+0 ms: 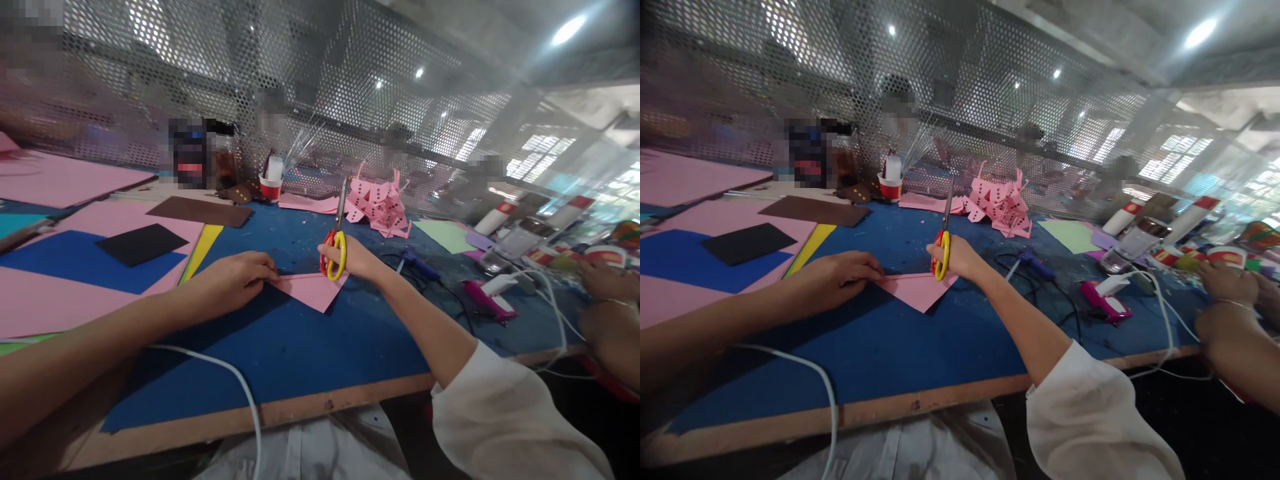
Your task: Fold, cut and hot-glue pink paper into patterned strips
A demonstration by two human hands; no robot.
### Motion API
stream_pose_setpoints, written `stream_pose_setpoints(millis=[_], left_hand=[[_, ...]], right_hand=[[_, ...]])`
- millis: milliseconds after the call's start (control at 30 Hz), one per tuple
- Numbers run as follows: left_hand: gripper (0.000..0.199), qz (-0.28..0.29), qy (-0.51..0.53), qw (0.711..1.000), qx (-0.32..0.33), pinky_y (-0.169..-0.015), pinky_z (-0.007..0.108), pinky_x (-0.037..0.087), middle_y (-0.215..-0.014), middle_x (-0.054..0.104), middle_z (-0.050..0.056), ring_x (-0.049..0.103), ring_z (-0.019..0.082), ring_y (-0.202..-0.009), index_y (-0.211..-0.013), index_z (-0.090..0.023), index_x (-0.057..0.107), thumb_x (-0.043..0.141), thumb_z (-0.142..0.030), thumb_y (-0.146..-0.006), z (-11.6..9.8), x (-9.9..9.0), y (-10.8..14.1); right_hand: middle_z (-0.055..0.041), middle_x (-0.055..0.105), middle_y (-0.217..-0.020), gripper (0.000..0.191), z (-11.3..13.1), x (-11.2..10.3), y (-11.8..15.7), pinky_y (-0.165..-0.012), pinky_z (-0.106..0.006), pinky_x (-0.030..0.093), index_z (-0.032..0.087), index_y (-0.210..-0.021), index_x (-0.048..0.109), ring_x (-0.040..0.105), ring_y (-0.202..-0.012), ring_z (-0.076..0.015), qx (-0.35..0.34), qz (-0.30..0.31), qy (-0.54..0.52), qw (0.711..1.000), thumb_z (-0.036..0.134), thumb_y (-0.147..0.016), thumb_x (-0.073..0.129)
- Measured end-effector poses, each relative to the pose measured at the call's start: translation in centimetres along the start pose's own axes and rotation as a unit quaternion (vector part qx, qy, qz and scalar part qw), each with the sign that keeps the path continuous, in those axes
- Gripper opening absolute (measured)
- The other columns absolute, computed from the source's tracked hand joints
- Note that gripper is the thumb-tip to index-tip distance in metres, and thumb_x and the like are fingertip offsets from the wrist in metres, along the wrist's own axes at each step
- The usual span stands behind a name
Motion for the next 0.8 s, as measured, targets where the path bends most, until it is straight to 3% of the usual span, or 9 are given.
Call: stream_pose_setpoints(millis=[133,233,400,500,800], left_hand=[[0.036,0.002,0.003,1.000,-0.006,-0.092,0.032,0.050,-0.112,0.068,0.006,0.066,0.020,-0.102,-0.103,-0.021,0.073,0.040,-0.013,-0.089,0.2,0.0,0.0],[0.035,0.006,0.006,1.000,-0.009,-0.091,0.032,0.050,-0.113,0.068,0.006,0.066,0.020,-0.101,-0.103,-0.022,0.073,0.041,-0.014,-0.089,0.3,0.1,0.1],[0.032,-0.002,0.014,1.000,-0.003,-0.092,0.030,0.049,-0.112,0.069,0.005,0.065,0.021,-0.103,-0.103,-0.024,0.073,0.045,-0.017,-0.089,0.3,0.0,0.0],[0.029,-0.012,0.018,1.000,-0.004,-0.088,0.029,0.050,-0.108,0.069,0.006,0.066,0.020,-0.100,-0.102,-0.023,0.072,0.044,-0.021,-0.093,0.3,-0.3,-0.1],[0.028,-0.023,0.041,0.998,-0.043,-0.089,0.030,0.049,-0.111,0.068,0.007,0.063,0.020,-0.103,-0.112,-0.022,0.068,0.045,-0.032,-0.098,0.1,-0.4,-0.4]], right_hand=[[-0.0036,0.063,-0.061,0.030,-0.5,-1.2,-0.1,-0.055,-0.024,0.044,0.018,-0.067,0.058,0.060,-0.057,-0.0148,0.012,-0.029,0.021,0.999,0.036,-0.091,0.059],[-0.0034,0.065,-0.068,0.022,-0.8,-4.1,-0.2,-0.060,-0.025,0.045,0.018,-0.080,0.059,0.063,-0.063,-0.0164,0.022,-0.098,0.044,0.994,0.038,-0.090,0.061],[-0.0063,0.070,-0.089,0.036,0.1,-8.6,0.1,-0.071,-0.030,0.047,0.019,-0.097,0.061,0.067,-0.081,-0.0219,0.010,-0.196,0.151,0.969,0.054,-0.091,0.058],[-0.0097,0.072,-0.098,0.038,-0.8,-8.6,0.0,-0.075,-0.032,0.047,0.019,-0.102,0.064,0.067,-0.088,-0.0255,0.059,-0.182,0.242,0.951,0.054,-0.088,0.063],[-0.0169,0.071,-0.111,0.033,-4.6,-7.5,-1.8,-0.083,-0.031,0.048,0.014,-0.109,0.069,0.067,-0.105,-0.0281,0.110,-0.155,0.293,0.937,0.040,-0.090,0.062]])
Point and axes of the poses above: each hand's wrist, its own y-axis away from the middle knuckle, its own x-axis out of the palm, z = x × y, the point moved 9 cm from there along -y, towards the middle knuckle
